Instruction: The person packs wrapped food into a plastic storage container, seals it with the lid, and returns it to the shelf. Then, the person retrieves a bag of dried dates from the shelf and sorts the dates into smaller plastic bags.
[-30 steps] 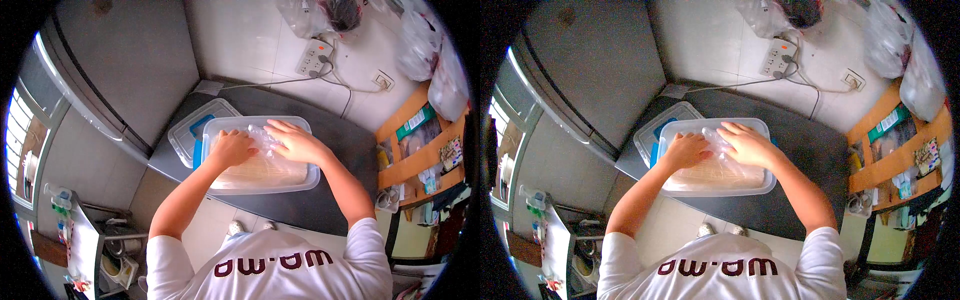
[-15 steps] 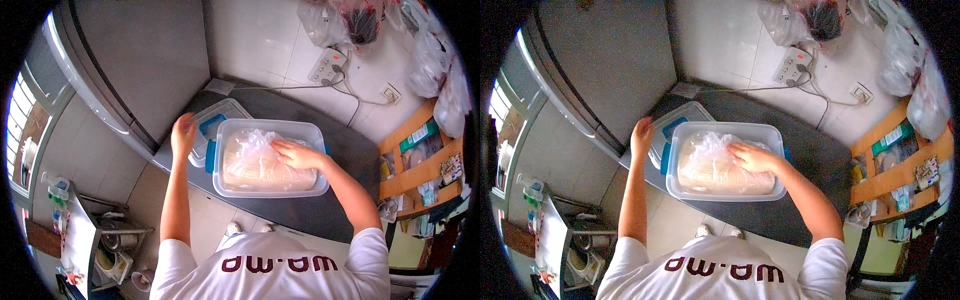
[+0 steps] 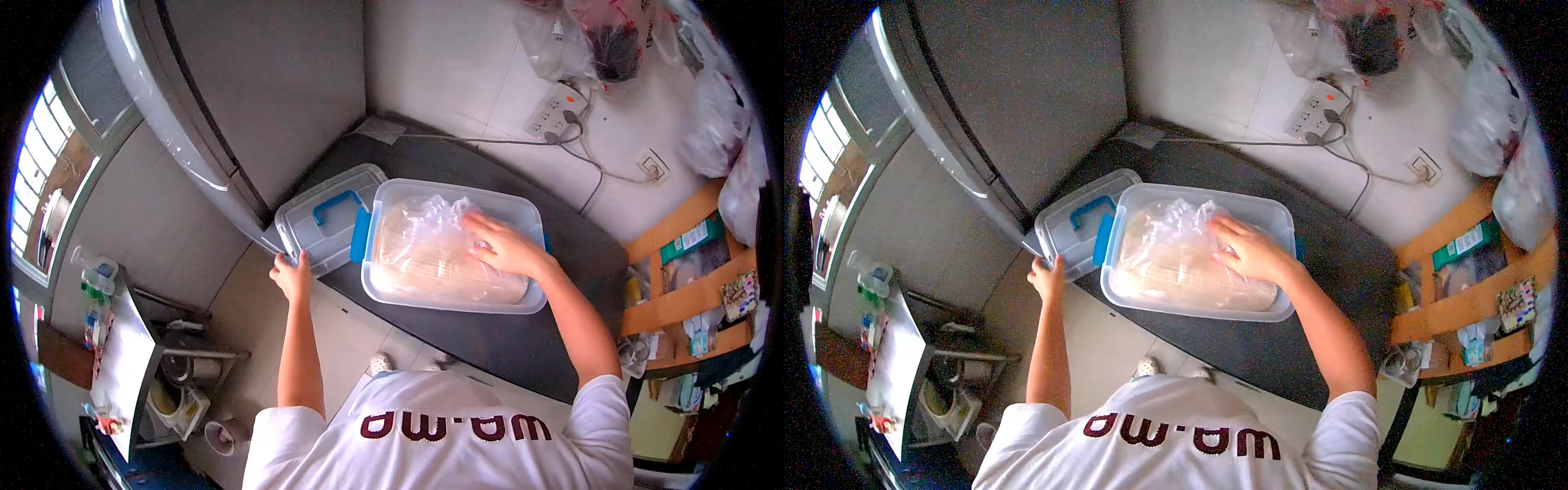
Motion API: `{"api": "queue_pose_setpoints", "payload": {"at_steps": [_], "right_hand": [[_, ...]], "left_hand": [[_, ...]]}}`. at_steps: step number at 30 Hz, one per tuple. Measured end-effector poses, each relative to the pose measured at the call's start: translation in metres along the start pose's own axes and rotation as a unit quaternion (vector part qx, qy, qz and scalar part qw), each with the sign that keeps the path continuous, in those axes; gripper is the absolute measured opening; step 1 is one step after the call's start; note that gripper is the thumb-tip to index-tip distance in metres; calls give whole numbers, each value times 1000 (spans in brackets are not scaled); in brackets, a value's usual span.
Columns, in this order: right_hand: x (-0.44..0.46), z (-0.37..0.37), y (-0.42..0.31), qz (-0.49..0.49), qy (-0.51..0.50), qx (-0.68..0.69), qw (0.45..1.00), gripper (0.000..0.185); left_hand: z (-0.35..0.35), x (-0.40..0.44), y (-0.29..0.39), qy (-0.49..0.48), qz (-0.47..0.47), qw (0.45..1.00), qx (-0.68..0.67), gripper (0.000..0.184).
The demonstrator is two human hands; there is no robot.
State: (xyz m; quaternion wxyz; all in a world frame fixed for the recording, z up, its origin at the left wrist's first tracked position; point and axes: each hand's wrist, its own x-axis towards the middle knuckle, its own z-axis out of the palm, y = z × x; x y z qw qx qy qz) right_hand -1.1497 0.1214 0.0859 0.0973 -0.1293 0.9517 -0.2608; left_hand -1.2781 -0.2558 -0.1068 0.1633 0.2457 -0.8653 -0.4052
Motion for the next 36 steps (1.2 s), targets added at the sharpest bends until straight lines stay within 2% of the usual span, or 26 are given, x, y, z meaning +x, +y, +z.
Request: {"api": "queue_pose_setpoints", "payload": {"at_steps": [1, 2, 3, 4, 5, 6, 8, 11, 12, 14, 16, 17, 18, 20, 22, 24, 25, 26, 27, 28, 30, 31, 32, 33, 34, 36], "right_hand": [[-2, -2, -4, -23, 35, -62, 997, 55], [-3, -5, -7, -45, 72, -123, 989, 56], [-5, -10, -11, -48, 72, -122, 989, 56], [-7, -16, -14, -67, 78, -128, 986, 57], [-9, -23, -17, -84, 86, -134, 984, 57], [-11, -31, -21, -85, 89, -133, 983, 57], [-20, -46, -28, -94, 135, -111, 980, 57], [-35, -61, -30, -97, 221, -84, 967, 53], [-40, -65, -31, -97, 264, -66, 957, 51], [-52, -65, -30, -83, 299, -63, 948, 46], [-63, -63, -27, -67, 355, 51, 931, 43], [-68, -62, -26, -56, 362, 58, 929, 44], [-71, -58, -23, -48, 367, 57, 927, 44], [-72, -49, -17, -91, 410, 266, 867, 51], [-79, -41, -14, -90, 381, 352, 850, 63], [-85, -21, -7, -129, 323, 551, 759, 68], [-86, -13, -11, -136, 306, 594, 732, 68], [-88, -4, -11, -99, 336, 556, 754, 68], [-94, 1, -11, -59, 359, 484, 796, 66], [-99, 6, -12, -16, 378, 410, 830, 65], [-102, 14, -16, 1, 400, 413, 818, 62], [-105, 18, -17, 36, 413, 331, 848, 60], [-107, 22, -19, 70, 421, 247, 870, 59], [-107, 30, -12, 85, 434, 186, 877, 56], [-107, 37, -5, 87, 436, 187, 876, 56], [-109, 48, 4, 119, 380, 105, 911, 52]], "left_hand": [[-1, 1, -10, 2, -25, 1000, -8, 42], [-8, 5, -23, 6, -26, 1000, -7, 42], [-23, 7, -27, -146, -116, 963, -195, 37], [-32, 6, -29, -289, -197, 861, -370, 33], [-36, 0, -29, -232, -201, 837, -454, 22], [-45, 0, -29, -198, -192, 832, -481, 19], [-76, -4, -12, -168, -142, 846, -485, 21], [-124, -23, 32, -63, -54, 892, -443, 29], [-129, -22, 28, -60, 9, 859, -508, 28], [-153, -38, 59, -16, 1, 853, -522, 24], [-169, -34, 67, -70, -36, 826, -557, 22], [-168, -30, 68, -109, -18, 803, -586, 24], [-166, -35, 80, -117, -17, 802, -585, 24], [-166, -57, 121, -196, -14, 770, -607, 27], [-159, -76, 144, -246, -32, 780, -574, 26], [-142, -89, 152, -304, -1, 800, -517, 23], [-137, -101, 162, -341, 15, 799, -495, 22], [-134, -114, 172, -377, 31, 796, -472, 21], [-130, -123, 182, -374, 15, 821, -431, 21], [-126, -120, 179, -385, 37, 838, -386, 27], [-112, -120, 176, -307, 168, 897, -270, 38], [-112, -120, 177, -309, 169, 896, -270, 38], [-114, -119, 179, -244, 276, 923, -107, 42], [-115, -116, 180, -168, 371, 911, 59, 48], [-112, -114, 175, -169, 373, 910, 59, 48], [-101, -111, 159, -140, 460, 865, 143, 51]]}}
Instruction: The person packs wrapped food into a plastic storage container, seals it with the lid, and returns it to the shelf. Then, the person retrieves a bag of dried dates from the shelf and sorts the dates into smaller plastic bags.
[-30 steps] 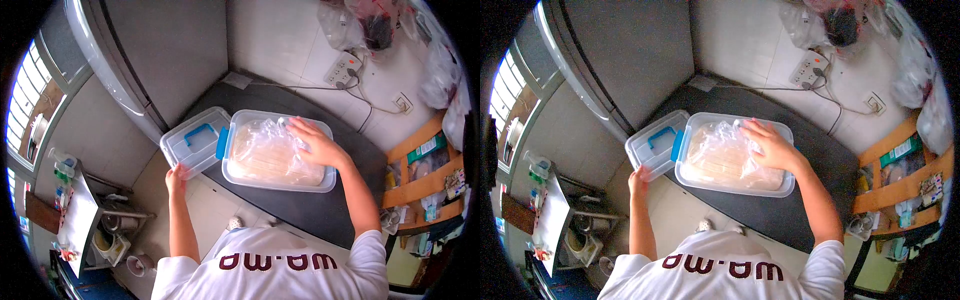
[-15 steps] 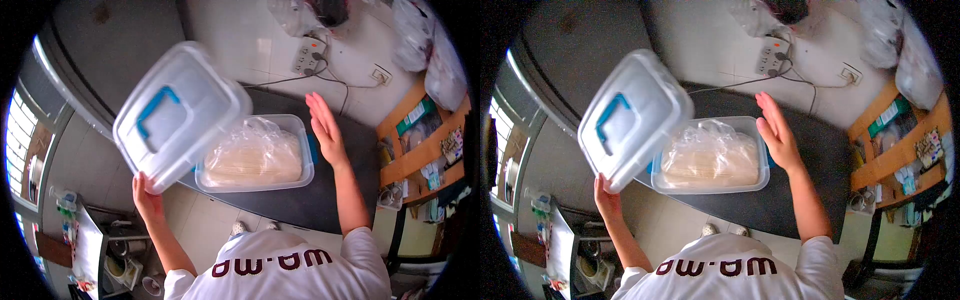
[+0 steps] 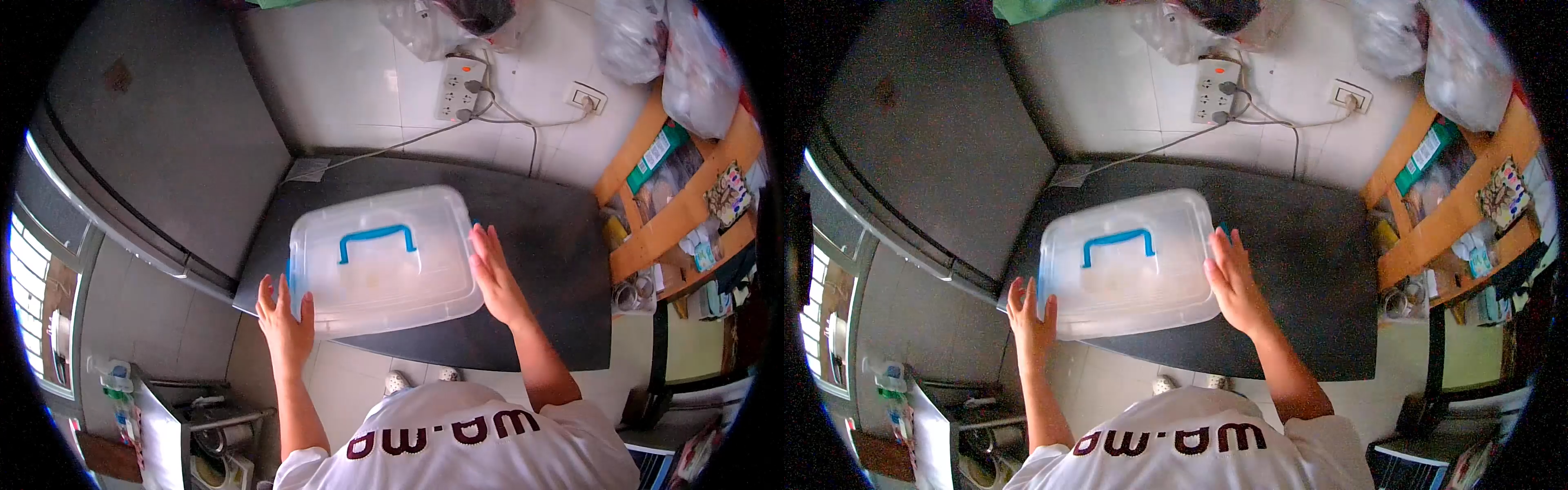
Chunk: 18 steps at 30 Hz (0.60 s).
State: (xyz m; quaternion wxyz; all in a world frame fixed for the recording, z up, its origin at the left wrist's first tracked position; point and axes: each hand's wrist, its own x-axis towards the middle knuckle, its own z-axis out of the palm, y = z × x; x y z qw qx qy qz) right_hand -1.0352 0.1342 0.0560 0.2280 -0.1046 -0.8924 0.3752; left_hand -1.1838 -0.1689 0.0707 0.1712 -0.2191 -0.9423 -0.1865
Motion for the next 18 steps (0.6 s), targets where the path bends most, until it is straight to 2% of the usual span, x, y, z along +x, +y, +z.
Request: {"api": "queue_pose_setpoints", "payload": {"at_steps": [1, 2, 4, 5, 6, 9, 10, 12, 13, 15, 16, 18], "right_hand": [[-1, 4, 0, 23, -4, 1, 1000, 51], [-2, 6, 2, 25, -4, 1, 1000, 51], [-3, 9, 7, 13, 62, -9, 998, 55], [-1, 8, 9, 37, 72, 40, 996, 60], [1, 6, 13, 61, 78, 69, 993, 64], [7, 2, 12, 162, 78, 257, 950, 80], [8, 3, 13, 162, 78, 257, 950, 80], [9, 5, 15, 202, 62, 358, 910, 83], [8, 5, 15, 203, 62, 356, 910, 83], [7, 3, 14, 237, 47, 461, 854, 82], [5, 2, 12, 236, 48, 460, 855, 82], [4, -1, 7, 265, -9, 538, 800, 76]], "left_hand": [[7, -2, -1, -8, -36, 996, -76, 57], [10, -3, -3, -9, -36, 996, -75, 57], [12, -3, -8, -26, -101, 963, -250, 61], [11, -1, -11, -57, -144, 941, -302, 66], [15, 0, -16, -58, -146, 940, -302, 66], [27, 6, -21, -90, -185, 843, -498, 72], [24, 9, -16, -90, -185, 842, -498, 72], [15, 13, -7, -119, -237, 796, -544, 72], [19, 14, -11, -119, -237, 795, -545, 72], [30, 14, -21, -132, -250, 722, -632, 68], [32, 13, -23, -132, -249, 721, -633, 68], [34, 12, -26, -146, -296, 697, -637, 65]]}}
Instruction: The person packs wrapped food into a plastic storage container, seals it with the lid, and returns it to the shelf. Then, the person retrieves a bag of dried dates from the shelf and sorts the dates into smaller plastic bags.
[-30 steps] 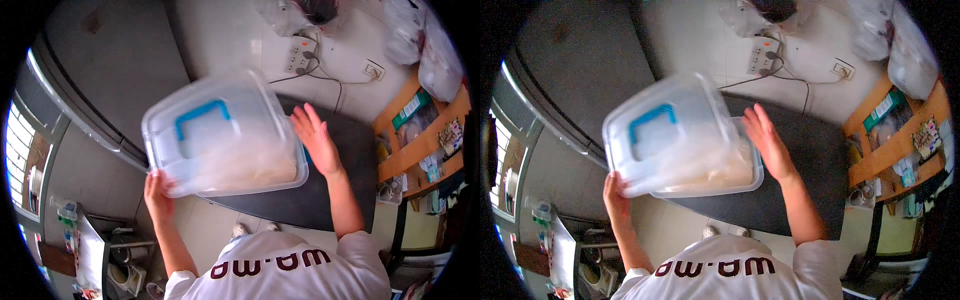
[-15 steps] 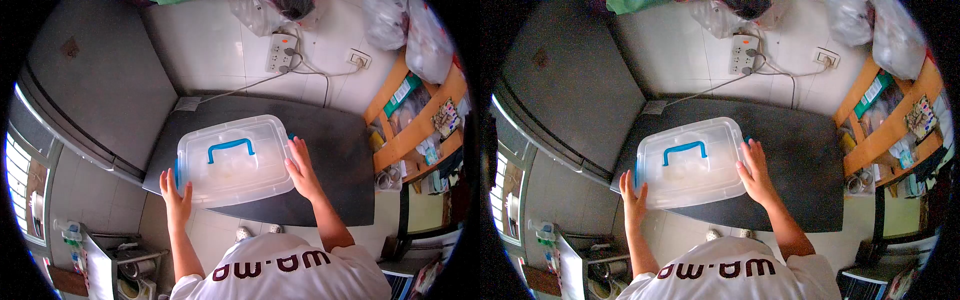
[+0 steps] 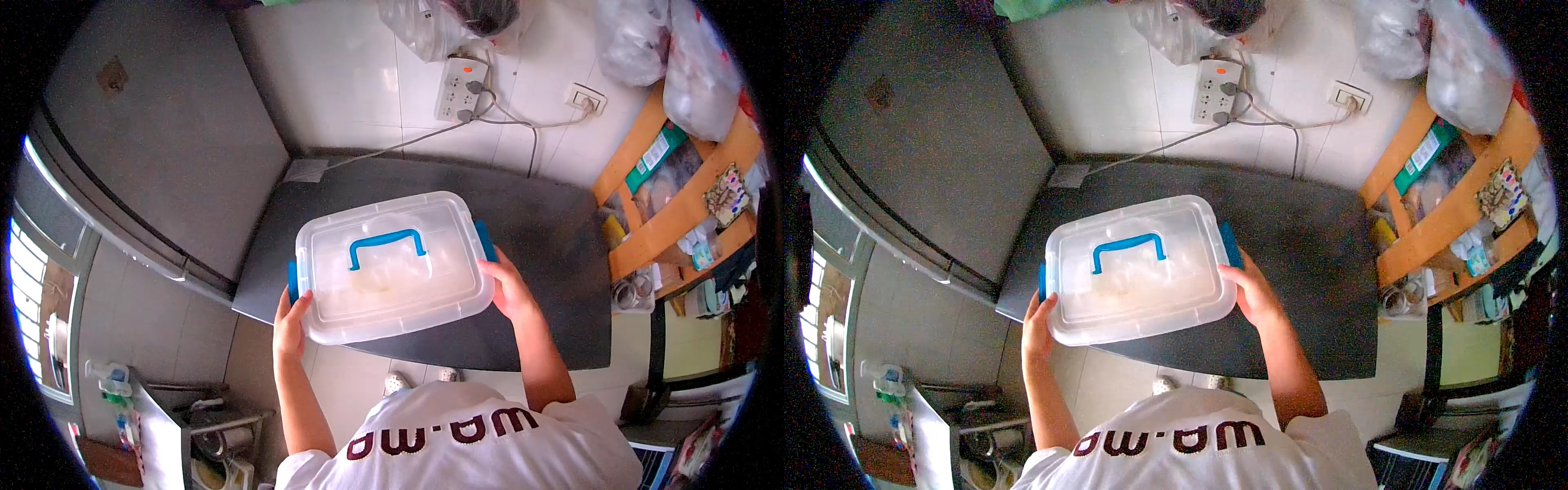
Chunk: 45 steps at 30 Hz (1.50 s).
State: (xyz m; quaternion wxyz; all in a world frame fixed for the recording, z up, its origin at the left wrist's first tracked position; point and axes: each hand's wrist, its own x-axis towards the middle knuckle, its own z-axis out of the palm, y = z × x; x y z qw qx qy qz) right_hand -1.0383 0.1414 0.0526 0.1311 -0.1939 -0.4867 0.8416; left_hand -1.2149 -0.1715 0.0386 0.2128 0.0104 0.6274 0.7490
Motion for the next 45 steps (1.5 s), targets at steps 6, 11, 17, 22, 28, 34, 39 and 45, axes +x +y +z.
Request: {"api": "queue_pose_setpoints", "payload": {"at_steps": [6, 11, 17, 22, 28, 34, 39, 45], "right_hand": [[2, 3, -4, -76, -12, -98, 992, 71], [2, 10, -8, -111, 5, -248, 962, 75], [-3, 22, -15, -102, 12, -411, 906, 83], [15, 0, -19, -87, 61, -342, 934, 62], [39, 1, 10, -41, 103, -213, 971, 50], [-31, -3, 27, -59, 157, -185, 968, 58], [-168, -25, 9, -44, 171, 5, 984, 48], [-348, -110, 11, -128, 316, 93, 936, 60]], "left_hand": [[7, 2, -1, 2, 152, 980, 128, 61], [24, -9, 16, 40, 146, 948, 280, 72], [47, -24, 32, 77, 203, 806, 551, 86], [30, -14, 28, 36, 161, 898, 408, 77], [-1, 8, 1, -36, 227, 934, 272, 58], [12, -3, 36, -133, 166, 954, 213, 55], [61, -61, 27, -207, 136, 939, 237, 55], [192, -164, -2, -374, 169, 870, 273, 56]]}}
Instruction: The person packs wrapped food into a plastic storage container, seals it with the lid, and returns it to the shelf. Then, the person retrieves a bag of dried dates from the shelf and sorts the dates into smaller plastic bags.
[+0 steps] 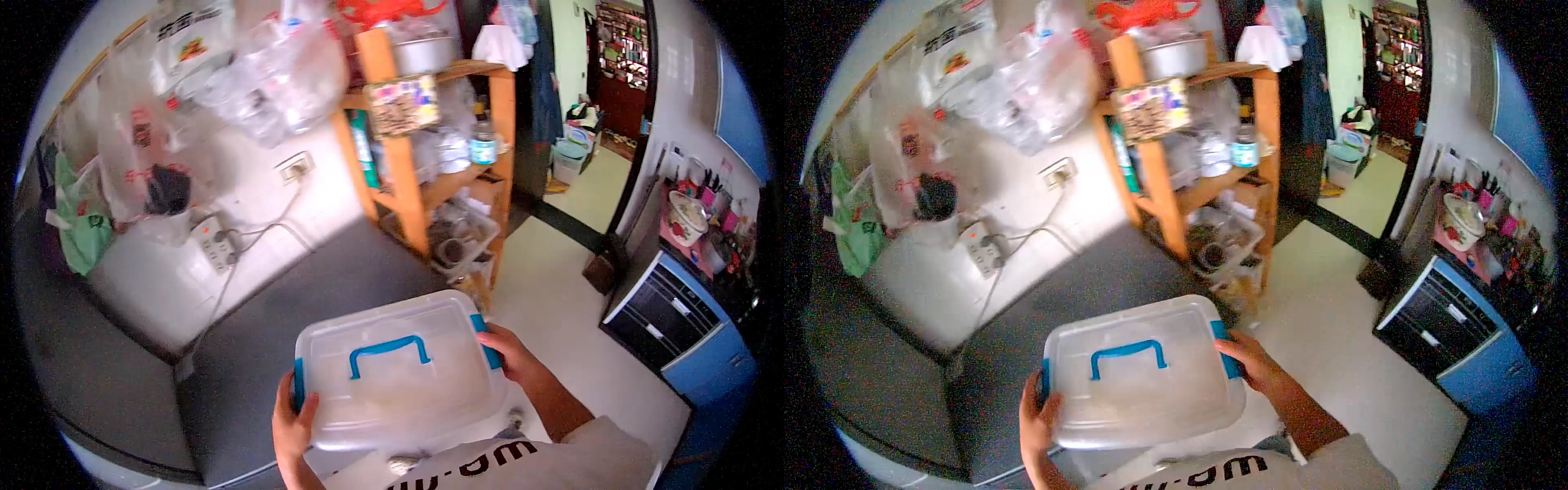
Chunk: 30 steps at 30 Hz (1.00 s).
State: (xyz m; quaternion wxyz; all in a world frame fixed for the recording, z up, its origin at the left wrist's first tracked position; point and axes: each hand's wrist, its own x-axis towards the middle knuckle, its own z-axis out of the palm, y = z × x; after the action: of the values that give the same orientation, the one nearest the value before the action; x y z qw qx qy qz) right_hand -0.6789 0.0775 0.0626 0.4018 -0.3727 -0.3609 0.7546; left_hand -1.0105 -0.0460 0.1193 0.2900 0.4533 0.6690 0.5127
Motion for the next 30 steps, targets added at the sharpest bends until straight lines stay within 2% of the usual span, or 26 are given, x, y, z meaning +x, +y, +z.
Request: {"api": "queue_pose_setpoints", "payload": {"at_steps": [1, 3, 7, 9, 10, 11, 13, 14, 15, 17, 18, 19, 21, 22, 24, 26, 27, 28, 29, 30], "right_hand": [[-18, -29, -9, -2, 6, -4, 1000, 60], [-44, -82, -26, -101, 73, 34, 992, 57], [-95, -172, -61, -173, 130, 48, 975, 53], [-113, -197, -83, -248, 180, 48, 951, 67], [-116, -207, -93, -290, 201, 21, 935, 73], [-119, -213, -105, -291, 202, 18, 935, 73], [-120, -223, -128, -405, 164, 78, 896, 65], [-116, -227, -136, -421, 178, 61, 888, 76], [-105, -229, -144, -421, 175, 58, 888, 76], [-75, -235, -163, -538, 205, 10, 817, 71], [-60, -246, -175, -547, 160, -22, 821, 63], [-39, -251, -190, -550, 156, -27, 820, 63], [7, -258, -224, -556, 180, 65, 809, 56], [30, -261, -242, -559, 185, 94, 803, 54], [76, -263, -281, -596, 133, 88, 787, 53], [114, -242, -326, -625, 77, 106, 770, 56], [128, -231, -343, -633, 48, 131, 761, 59], [143, -230, -361, -639, 62, 43, 766, 63], [160, -232, -377, -644, 54, 42, 762, 63], [179, -234, -393, -678, 15, -11, 735, 64]], "left_hand": [[32, 5, 10, -4, 0, 1000, -6, 56], [98, 29, 27, -113, 15, 993, -33, 56], [230, 82, 81, -256, 46, 962, 81, 63], [284, 101, 137, -306, 17, 941, 146, 66], [310, 124, 142, -323, 93, 930, 151, 68], [334, 150, 148, -336, 169, 913, 157, 69], [364, 157, 236, -366, 251, 877, 182, 73], [376, 164, 273, -354, 258, 869, 232, 75], [387, 172, 309, -338, 264, 858, 282, 78], [403, 189, 376, -309, 362, 814, 333, 77], [419, 222, 401, -312, 397, 802, 319, 75], [434, 250, 420, -313, 434, 788, 304, 73], [434, 242, 471, -218, 491, 786, 306, 68], [436, 245, 491, -219, 496, 788, 291, 65], [455, 282, 521, -211, 503, 792, 273, 62], [472, 342, 558, -99, 567, 749, 328, 49], [471, 359, 563, -85, 568, 749, 330, 49], [472, 376, 569, -91, 562, 749, 338, 54], [475, 391, 576, -99, 557, 749, 345, 59], [475, 401, 574, -49, 561, 748, 351, 56]]}}
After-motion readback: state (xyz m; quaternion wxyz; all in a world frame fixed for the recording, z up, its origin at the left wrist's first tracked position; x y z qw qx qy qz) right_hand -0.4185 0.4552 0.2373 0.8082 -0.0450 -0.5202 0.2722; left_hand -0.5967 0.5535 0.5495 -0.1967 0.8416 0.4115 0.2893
